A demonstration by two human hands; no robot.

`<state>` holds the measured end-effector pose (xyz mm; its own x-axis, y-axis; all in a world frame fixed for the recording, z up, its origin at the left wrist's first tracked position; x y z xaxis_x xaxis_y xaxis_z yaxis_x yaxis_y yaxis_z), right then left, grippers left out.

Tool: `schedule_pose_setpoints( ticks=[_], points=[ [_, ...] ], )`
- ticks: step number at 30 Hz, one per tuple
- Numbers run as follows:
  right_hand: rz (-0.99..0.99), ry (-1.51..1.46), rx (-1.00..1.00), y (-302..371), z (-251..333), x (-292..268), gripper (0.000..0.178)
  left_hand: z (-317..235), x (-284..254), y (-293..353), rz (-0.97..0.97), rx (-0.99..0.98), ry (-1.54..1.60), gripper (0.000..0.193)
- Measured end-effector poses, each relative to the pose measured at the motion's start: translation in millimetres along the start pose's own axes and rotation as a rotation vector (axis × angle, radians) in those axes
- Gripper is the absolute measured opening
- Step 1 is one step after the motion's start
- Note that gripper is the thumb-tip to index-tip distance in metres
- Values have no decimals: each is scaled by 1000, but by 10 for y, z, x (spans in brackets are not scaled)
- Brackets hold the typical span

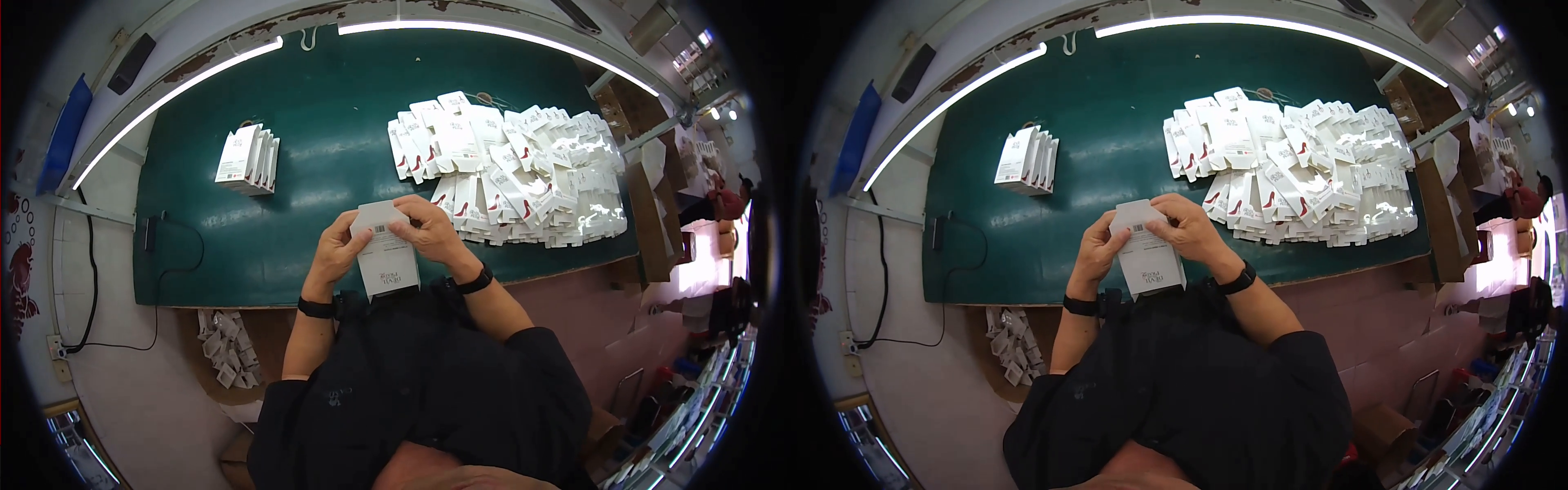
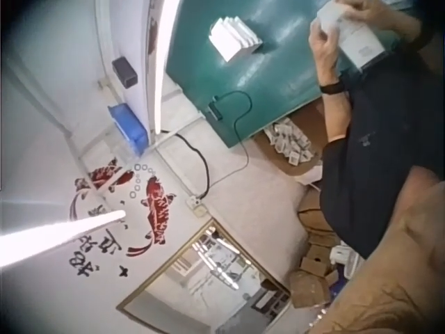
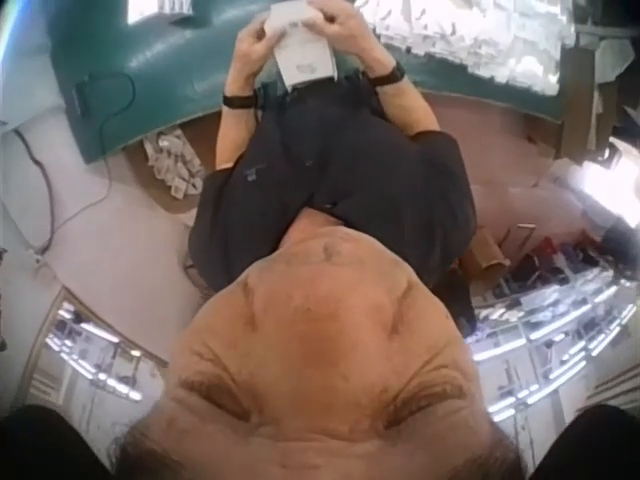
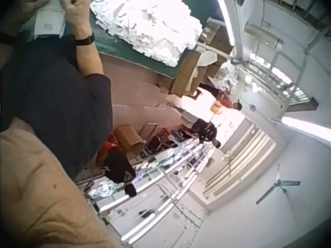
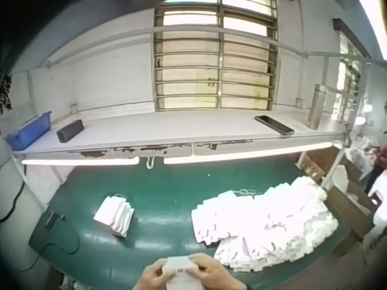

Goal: The person picks up a flat white box from a pile, folds the sides and flaps by hand, and places the assembled box into a stack on the table. This process is repeated with several more boxes from the pile.

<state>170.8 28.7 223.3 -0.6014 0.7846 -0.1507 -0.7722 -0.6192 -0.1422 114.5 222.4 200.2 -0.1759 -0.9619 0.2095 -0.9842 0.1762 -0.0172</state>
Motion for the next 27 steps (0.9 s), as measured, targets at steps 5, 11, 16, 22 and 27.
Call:
schedule_pose_setpoints(
  ticks=[5,11,16,22,27],
  points=[
    [-18,-55,35,-18,-35,-24,24,52,-51,-7,-1,-43,25,32],
    [-23,-90,-13,-52,-43,-17,24,26,-20,-27,-21,26,44,32],
    [-16,-106,-6,-69,-30,1,24,54,-61,-24,-20,87,1,33],
    [-47,-128,27,-57,-28,20,20,106,-69,-44,6,25,105,34],
    [-15,-83,3,-35,-40,-8,20,84,26,-42,18,10,175,37]
  ],
)
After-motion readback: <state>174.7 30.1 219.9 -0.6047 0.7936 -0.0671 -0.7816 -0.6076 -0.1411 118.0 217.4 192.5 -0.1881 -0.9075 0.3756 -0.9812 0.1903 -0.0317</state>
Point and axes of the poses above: each hand's wrist, its own y-axis away from the middle knuckle, its own x-axis out of the palm, z = x × y, the point moved 4 cm from there along -y, towards the middle knuckle, and after that the axes turned 5 degrees about z, right-handed, at the moved point
